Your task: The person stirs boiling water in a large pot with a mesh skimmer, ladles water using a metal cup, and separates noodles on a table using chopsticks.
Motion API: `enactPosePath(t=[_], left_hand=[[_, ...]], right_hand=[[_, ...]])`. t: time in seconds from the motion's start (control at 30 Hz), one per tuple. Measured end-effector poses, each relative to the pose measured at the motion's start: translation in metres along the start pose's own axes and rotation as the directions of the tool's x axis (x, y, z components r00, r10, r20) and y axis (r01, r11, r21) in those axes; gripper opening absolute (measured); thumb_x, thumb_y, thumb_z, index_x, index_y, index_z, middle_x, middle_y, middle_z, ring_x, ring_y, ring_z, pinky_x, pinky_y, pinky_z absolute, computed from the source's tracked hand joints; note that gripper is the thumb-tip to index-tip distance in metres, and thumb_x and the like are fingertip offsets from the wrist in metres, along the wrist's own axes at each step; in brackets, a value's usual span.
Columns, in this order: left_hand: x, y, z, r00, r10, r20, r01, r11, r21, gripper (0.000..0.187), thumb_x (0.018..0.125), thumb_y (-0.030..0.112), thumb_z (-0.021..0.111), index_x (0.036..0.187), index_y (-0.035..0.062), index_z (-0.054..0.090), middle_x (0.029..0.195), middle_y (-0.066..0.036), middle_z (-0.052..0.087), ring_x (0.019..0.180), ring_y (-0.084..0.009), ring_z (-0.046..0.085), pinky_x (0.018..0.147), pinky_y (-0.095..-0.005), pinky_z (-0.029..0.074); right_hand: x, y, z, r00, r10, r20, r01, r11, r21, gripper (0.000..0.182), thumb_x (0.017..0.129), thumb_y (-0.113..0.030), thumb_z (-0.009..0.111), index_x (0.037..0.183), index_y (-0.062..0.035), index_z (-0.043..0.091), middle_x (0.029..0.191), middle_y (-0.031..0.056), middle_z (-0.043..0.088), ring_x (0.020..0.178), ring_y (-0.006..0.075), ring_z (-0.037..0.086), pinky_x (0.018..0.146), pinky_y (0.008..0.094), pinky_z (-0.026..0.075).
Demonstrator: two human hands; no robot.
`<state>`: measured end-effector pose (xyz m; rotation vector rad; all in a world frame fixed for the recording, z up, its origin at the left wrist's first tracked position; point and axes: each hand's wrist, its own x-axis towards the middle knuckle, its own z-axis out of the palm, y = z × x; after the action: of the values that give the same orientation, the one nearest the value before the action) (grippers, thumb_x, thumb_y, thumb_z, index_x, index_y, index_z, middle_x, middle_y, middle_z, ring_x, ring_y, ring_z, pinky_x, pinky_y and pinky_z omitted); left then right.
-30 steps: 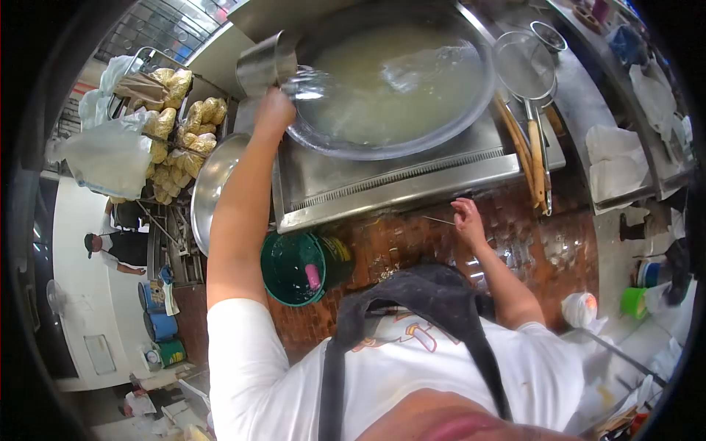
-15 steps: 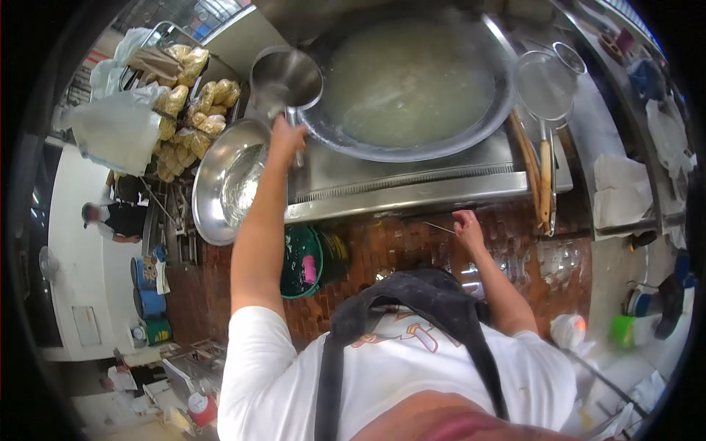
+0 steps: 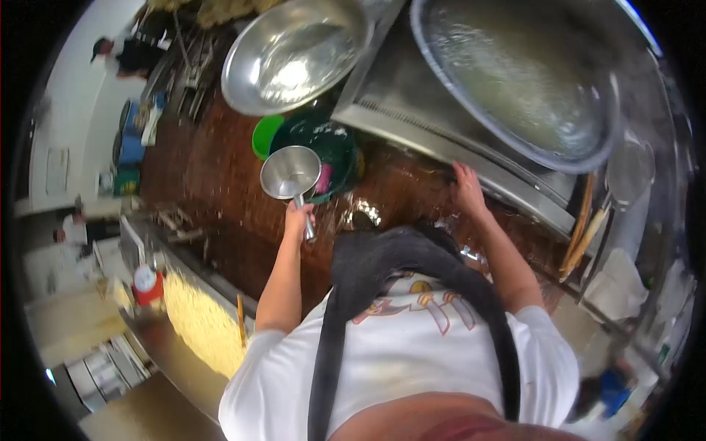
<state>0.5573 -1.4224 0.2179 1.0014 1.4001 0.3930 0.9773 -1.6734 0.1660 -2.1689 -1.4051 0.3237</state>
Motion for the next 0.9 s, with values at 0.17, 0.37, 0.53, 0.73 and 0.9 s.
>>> enactPosePath(t=[0.17,0.37,0.53,0.73,0.9], left_hand=[[0.073,-0.050,-0.035,0.985,-0.175,-0.002,0.167,0.936,0.311,0.033,0.078,0.003,0.065,0.107,0.0017,0.049,0.068,-0.009,0.057,0.046,-0.0189,0.053,0.039,-0.0364,0.045],[0.197,-0.088,-0.023,0.990,-0.099,-0.101,0.139,0.523,0.841,0.052,0.091,0.013,0.048,0.137,-0.0073,0.035,0.118,-0.032,0.061,0.115,-0.0465,0.058,0.097,-0.0489,0.047],[0.278,-0.120,-0.022,0.977,-0.115,-0.181,0.214,0.538,0.815,0.033,0.100,0.015,0.036,0.129,0.0009,0.041,0.124,-0.026,0.059,0.110,-0.0430,0.062,0.090,-0.0489,0.053],[0.340,-0.155,-0.022,0.976,-0.217,-0.003,0.085,0.368,0.926,0.037,0.099,0.021,0.040,0.133,0.0053,0.043,0.134,-0.024,0.054,0.115,-0.0393,0.061,0.093,-0.0480,0.052],[0.411,-0.257,-0.026,0.885,-0.271,0.378,-0.305,0.278,0.911,0.053,0.088,0.021,0.054,0.138,0.0027,0.047,0.124,-0.021,0.063,0.110,-0.0394,0.063,0.093,-0.0471,0.051]], right_hand=[[0.088,-0.055,0.087,0.976,0.151,0.157,-0.057,0.872,-0.486,0.065,0.087,-0.013,0.053,0.147,-0.0031,0.030,0.149,0.0289,0.030,0.140,0.0452,0.028,0.110,0.0575,0.028],[0.128,-0.083,0.142,0.898,0.430,0.093,-0.191,0.572,-0.798,0.072,0.092,-0.023,0.051,0.149,0.0078,0.021,0.150,0.0398,0.022,0.139,0.0529,0.026,0.109,0.0563,0.033],[0.136,-0.096,0.141,0.869,0.478,0.126,-0.174,0.535,-0.827,0.070,0.092,-0.014,0.047,0.149,0.0110,0.017,0.149,0.0426,0.020,0.138,0.0553,0.026,0.108,0.0547,0.034],[0.149,-0.088,0.155,0.833,0.547,0.079,-0.257,0.510,-0.821,0.090,0.085,-0.030,0.064,0.148,0.0116,0.016,0.148,0.0442,0.018,0.138,0.0578,0.024,0.109,0.0566,0.035],[0.157,-0.091,0.152,0.819,0.571,0.056,-0.282,0.485,-0.828,0.078,0.089,-0.021,0.053,0.149,0.0117,0.016,0.148,0.0441,0.018,0.138,0.0580,0.024,0.111,0.0573,0.031]])
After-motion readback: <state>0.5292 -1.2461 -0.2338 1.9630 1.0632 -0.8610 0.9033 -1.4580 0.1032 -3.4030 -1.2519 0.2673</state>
